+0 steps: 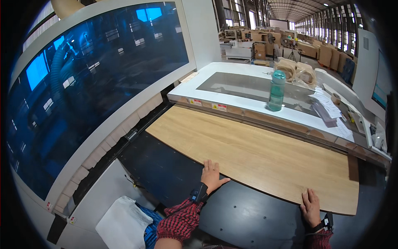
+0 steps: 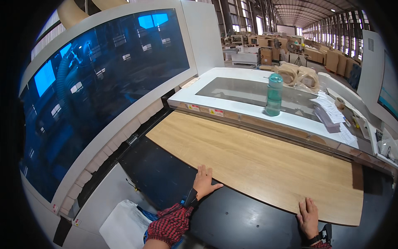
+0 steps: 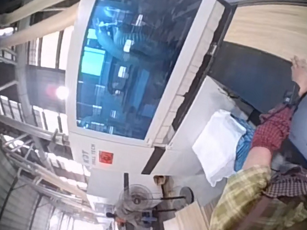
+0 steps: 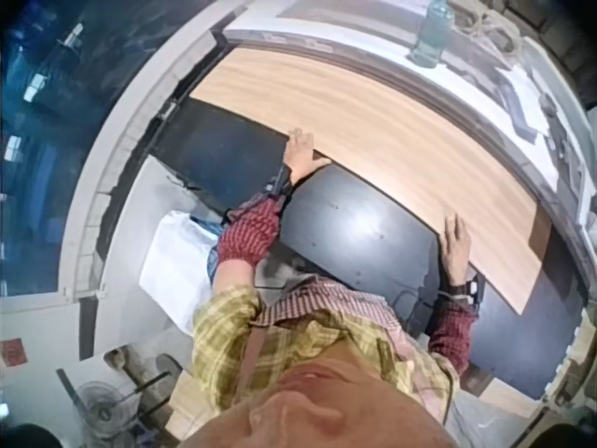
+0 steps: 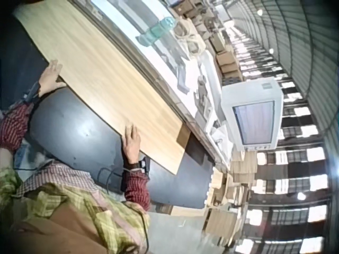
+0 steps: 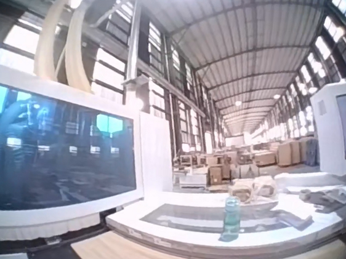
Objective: Feeding wood panels into an industrial drilling machine and organizing the processed parts.
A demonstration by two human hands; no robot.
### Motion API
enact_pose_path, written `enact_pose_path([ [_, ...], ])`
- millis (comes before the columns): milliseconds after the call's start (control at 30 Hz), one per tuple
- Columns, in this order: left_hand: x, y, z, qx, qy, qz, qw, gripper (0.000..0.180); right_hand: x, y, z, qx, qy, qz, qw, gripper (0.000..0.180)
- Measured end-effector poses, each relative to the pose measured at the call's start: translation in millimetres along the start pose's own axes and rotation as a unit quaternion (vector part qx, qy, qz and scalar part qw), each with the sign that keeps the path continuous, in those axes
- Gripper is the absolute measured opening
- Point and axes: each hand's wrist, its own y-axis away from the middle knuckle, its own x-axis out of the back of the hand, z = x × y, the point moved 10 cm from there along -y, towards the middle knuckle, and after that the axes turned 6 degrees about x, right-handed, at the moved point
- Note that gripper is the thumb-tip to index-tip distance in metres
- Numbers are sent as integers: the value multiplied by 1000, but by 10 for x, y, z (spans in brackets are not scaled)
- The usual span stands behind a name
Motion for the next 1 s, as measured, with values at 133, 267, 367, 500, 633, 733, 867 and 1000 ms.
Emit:
enact_pose_path([
  [133, 51, -185, -337, -11, -6, 5, 1000, 96, -61, -261, -280, 2, 2, 13, 1000, 54],
  [267, 79, -361, -698, -22, 2, -2, 1000, 99, -282, -413, -507, -1, 10, -5, 1000, 53],
  [367, 113, -508, -901, -23, 3, -14, 1000, 99, -376, -572, -640, -12, 13, 1, 1000, 53],
  [500, 183, -683, -1201, -15, 0, -36, 999, 99, -454, -955, -873, -29, 20, -19, 999, 54],
  [633, 247, -818, -1276, -20, -6, -54, 998, 98, -520, -1009, -919, -26, 42, -14, 999, 55],
  [733, 274, -803, -1270, -26, -6, -38, 999, 98, -478, -1025, -866, -41, 44, 7, 998, 57],
  [867, 245, -728, -1173, -35, -17, -2, 999, 79, -486, -1026, -824, -65, -5, 35, 997, 57],
  [1000, 18, -466, -676, -163, 15, 22, 986, 63, -344, -1017, -1049, -84, 65, 83, 991, 54],
])
